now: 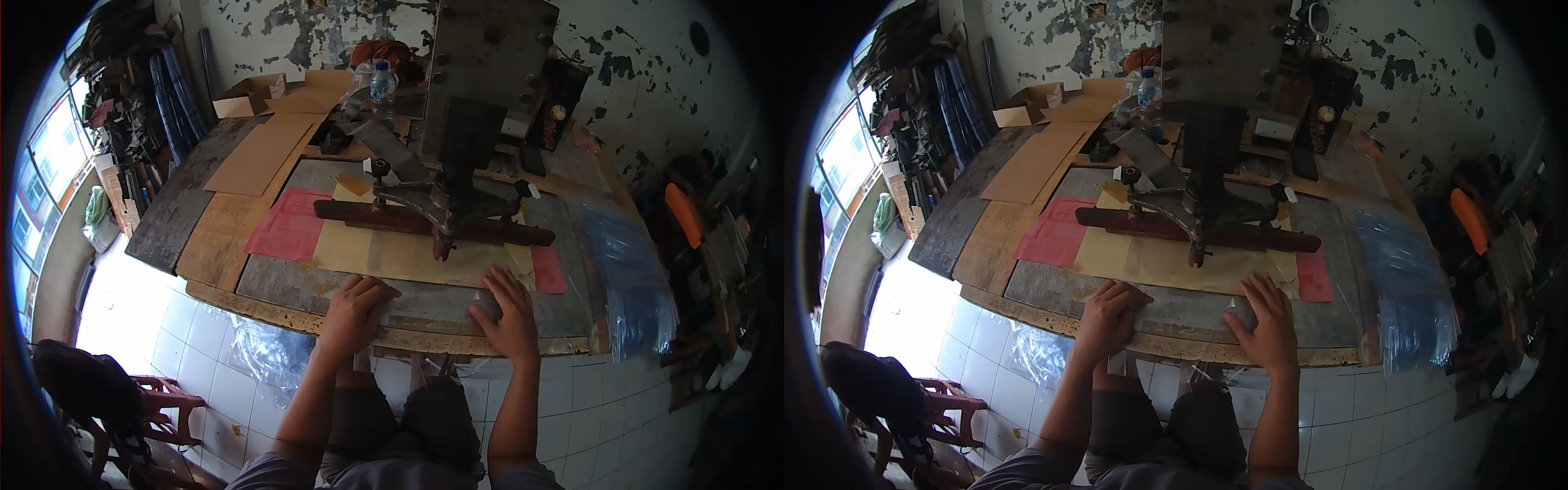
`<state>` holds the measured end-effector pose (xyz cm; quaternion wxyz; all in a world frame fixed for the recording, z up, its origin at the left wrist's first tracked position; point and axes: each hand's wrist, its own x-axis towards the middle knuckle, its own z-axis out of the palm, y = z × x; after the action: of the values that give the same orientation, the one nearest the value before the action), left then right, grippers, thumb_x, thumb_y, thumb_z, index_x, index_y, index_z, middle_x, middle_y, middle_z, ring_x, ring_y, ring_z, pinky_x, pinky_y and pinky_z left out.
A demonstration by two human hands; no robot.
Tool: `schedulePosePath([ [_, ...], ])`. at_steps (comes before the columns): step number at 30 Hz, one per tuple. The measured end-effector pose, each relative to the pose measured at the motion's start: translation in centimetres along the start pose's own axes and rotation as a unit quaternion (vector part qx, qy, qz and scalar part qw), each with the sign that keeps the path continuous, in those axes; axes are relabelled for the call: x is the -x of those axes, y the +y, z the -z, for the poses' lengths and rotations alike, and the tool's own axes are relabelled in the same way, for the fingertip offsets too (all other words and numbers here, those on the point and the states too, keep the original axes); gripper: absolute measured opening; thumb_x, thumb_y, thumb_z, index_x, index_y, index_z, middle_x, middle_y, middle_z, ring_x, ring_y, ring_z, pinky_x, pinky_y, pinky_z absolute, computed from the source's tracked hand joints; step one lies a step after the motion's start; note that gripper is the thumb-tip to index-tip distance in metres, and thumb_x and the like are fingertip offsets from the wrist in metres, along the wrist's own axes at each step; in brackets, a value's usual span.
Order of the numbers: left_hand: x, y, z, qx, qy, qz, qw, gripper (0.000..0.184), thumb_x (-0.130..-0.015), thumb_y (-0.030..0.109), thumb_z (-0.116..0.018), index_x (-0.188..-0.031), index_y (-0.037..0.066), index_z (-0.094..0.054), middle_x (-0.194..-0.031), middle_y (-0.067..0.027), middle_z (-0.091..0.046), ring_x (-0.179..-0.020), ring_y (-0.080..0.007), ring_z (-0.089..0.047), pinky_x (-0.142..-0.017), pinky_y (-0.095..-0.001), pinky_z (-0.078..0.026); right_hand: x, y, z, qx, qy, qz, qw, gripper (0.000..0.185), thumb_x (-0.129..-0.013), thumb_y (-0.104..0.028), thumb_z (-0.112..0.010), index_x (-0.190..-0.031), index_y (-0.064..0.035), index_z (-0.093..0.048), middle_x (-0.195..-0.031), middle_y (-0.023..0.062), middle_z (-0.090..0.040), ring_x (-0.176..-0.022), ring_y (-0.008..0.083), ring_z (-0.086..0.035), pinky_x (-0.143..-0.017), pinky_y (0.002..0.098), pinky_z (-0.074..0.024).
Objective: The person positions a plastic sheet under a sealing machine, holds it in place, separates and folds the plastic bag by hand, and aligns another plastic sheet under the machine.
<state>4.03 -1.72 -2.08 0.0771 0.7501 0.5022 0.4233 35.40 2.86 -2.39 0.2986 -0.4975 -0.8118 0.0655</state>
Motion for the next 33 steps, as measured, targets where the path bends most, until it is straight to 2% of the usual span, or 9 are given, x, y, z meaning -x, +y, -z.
schedulePosePath([
  [3, -0.1, 0.0, 0.0, -0.001, 0.007, -0.005, 1.0, 0.026, -0.084, -0.003, -0.066, -0.106, 0.007, -0.076, -0.102, -0.0098, -0.071, -0.1, -0.0342, -0.065, -0.089, -0.0454, -0.054, 0.0, -0.4, 0.1, 0.005, 0.017, -0.003, 1.0, 0.061, -0.095, -0.042, -0.078, -0.143, -0.0055, -0.065, -0.158, 0.0153, -0.056, -0.154, 0.0352, -0.043, -0.126, 0.0546, -0.0329],
  [7, -0.1, 0.0, 0.0, -0.001, 0.004, -0.002, 1.0, 0.024, -0.085, -0.002, -0.067, -0.105, 0.007, -0.076, -0.101, -0.0099, -0.07, -0.1, -0.0341, -0.065, -0.089, -0.0449, -0.054, 0.1, 0.3, -0.1, 0.014, -0.01, 0.006, 1.0, 0.062, -0.095, -0.041, -0.079, -0.143, -0.0055, -0.064, -0.158, 0.0159, -0.055, -0.154, 0.0359, -0.043, -0.126, 0.0548, -0.0333],
  [16, 0.2, 0.4, -0.2, 0.039, 0.0, 0.068, 0.997, 0.028, -0.084, -0.003, -0.066, -0.108, 0.007, -0.076, -0.101, -0.0101, -0.068, -0.101, -0.0336, -0.067, -0.09, -0.0455, -0.054, 0.0, 0.0, 0.1, -0.002, 0.0, 0.0, 1.0, 0.06, -0.095, -0.04, -0.079, -0.143, -0.0056, -0.065, -0.159, 0.0146, -0.055, -0.154, 0.0355, -0.044, -0.125, 0.0526, -0.0338],
  [21, 0.1, 0.1, -0.1, 0.006, 0.007, 0.037, 0.999, 0.03, -0.082, -0.003, -0.065, -0.108, 0.007, -0.076, -0.103, -0.0107, -0.067, -0.103, -0.0342, -0.066, -0.093, -0.0463, -0.054, 0.0, 0.0, 0.2, 0.018, -0.016, 0.007, 1.0, 0.06, -0.095, -0.035, -0.079, -0.145, -0.0063, -0.064, -0.16, 0.0147, -0.054, -0.154, 0.0357, -0.042, -0.125, 0.0503, -0.0347],
  [25, 0.1, -0.2, -0.3, -0.001, 0.006, 0.024, 1.0, 0.03, -0.082, -0.002, -0.065, -0.108, 0.007, -0.076, -0.104, -0.0106, -0.067, -0.105, -0.0347, -0.065, -0.095, -0.0469, -0.053, 0.0, -0.8, 0.3, -0.018, 0.013, -0.022, 1.0, 0.058, -0.095, -0.034, -0.08, -0.143, -0.0062, -0.065, -0.159, 0.0143, -0.055, -0.155, 0.0354, -0.042, -0.125, 0.0497, -0.0356],
  [28, 0.1, -0.3, -0.3, 0.002, 0.011, 0.017, 1.0, 0.03, -0.081, -0.002, -0.065, -0.108, 0.008, -0.076, -0.102, -0.011, -0.067, -0.101, -0.0348, -0.066, -0.091, -0.0468, -0.053, 0.0, -0.2, 0.1, -0.016, 0.004, -0.012, 1.0, 0.057, -0.095, -0.033, -0.08, -0.143, -0.006, -0.066, -0.159, 0.0139, -0.055, -0.155, 0.0355, -0.042, -0.125, 0.0497, -0.036],
  [33, 0.1, 0.4, -0.1, 0.009, 0.017, 0.056, 0.998, 0.032, -0.079, -0.001, -0.065, -0.108, 0.008, -0.076, -0.095, -0.0116, -0.063, -0.092, -0.0344, -0.065, -0.084, -0.0471, -0.053, 0.0, 0.1, 0.0, 0.002, -0.007, -0.004, 1.0, 0.058, -0.094, -0.033, -0.081, -0.143, -0.0058, -0.066, -0.159, 0.0143, -0.055, -0.155, 0.0357, -0.042, -0.125, 0.0503, -0.0361],
])
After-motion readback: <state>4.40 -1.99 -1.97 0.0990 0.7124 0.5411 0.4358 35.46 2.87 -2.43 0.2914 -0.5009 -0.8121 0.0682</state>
